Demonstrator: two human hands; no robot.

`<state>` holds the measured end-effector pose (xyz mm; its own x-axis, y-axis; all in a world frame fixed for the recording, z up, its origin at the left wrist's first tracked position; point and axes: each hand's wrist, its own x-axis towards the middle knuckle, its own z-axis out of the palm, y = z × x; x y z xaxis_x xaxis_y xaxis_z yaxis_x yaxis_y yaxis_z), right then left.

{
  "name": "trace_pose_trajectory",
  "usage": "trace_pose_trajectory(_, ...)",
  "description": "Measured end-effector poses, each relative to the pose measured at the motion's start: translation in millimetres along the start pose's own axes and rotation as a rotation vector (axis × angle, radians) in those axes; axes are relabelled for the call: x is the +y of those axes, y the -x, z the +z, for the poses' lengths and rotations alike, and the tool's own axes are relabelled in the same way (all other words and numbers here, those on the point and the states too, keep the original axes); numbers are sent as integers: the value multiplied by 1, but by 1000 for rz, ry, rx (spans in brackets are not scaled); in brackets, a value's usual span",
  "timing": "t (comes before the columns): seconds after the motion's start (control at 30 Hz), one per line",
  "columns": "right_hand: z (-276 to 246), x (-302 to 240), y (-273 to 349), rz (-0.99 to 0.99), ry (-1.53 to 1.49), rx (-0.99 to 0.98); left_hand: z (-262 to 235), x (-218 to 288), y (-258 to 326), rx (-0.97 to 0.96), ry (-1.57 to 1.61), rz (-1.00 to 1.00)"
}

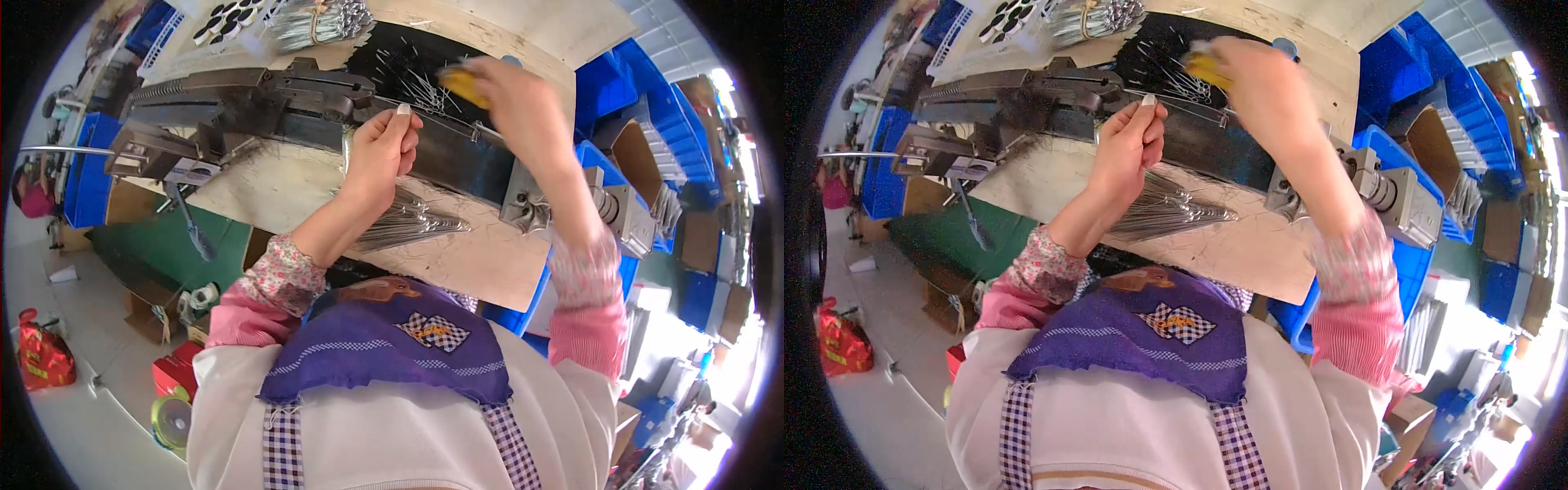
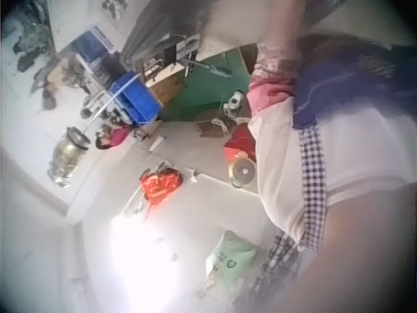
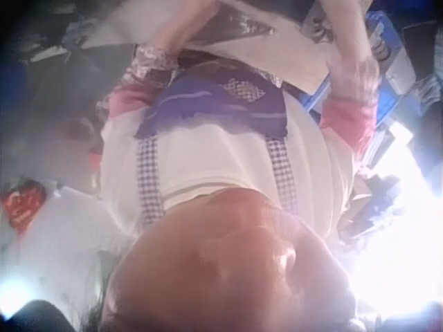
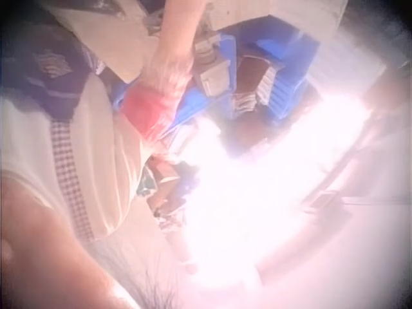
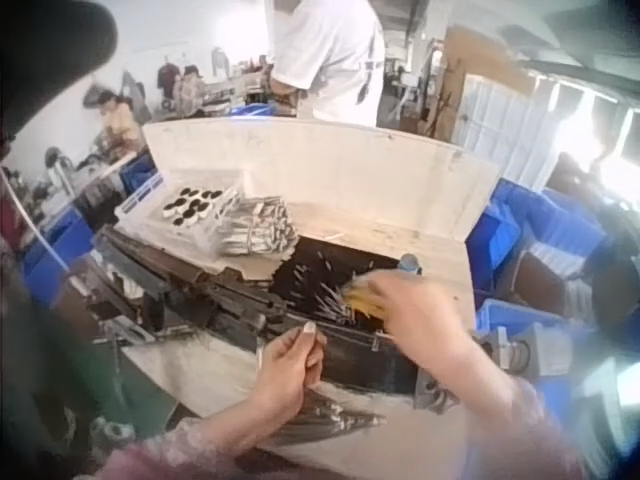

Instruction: The recorder uses a manual press machine to assemble small metal components on a factory floor.

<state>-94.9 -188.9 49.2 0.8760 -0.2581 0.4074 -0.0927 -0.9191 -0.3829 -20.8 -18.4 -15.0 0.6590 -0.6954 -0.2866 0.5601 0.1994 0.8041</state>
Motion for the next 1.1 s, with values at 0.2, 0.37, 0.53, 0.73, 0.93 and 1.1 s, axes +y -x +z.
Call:
trace_pose_trajectory(0.2, 34, -9, -23, -25, -324, -455, 1, -1, 1, 12, 25, 17)
trace_pose_trajectory(0.37, 22, -6, -26, 327, -748, -569, -3, -4, 1, -10, 78, 43)
trace_pose_trajectory(0.53, 17, 5, -40, 454, -801, -736, -9, -5, -8, -112, -63, -75)
trace_pose_trajectory(0.73, 10, 6, -39, 190, -330, -546, 7, 17, -2, -281, 545, -161)
trace_pose_trajectory(0.93, 13, -37, -2, -259, 36, -99, -5, 25, -2, -233, 803, -231)
trace_pose_trajectory(1.1, 17, -36, -13, 24, -273, -90, -15, 16, 6, -245, 762, -138)
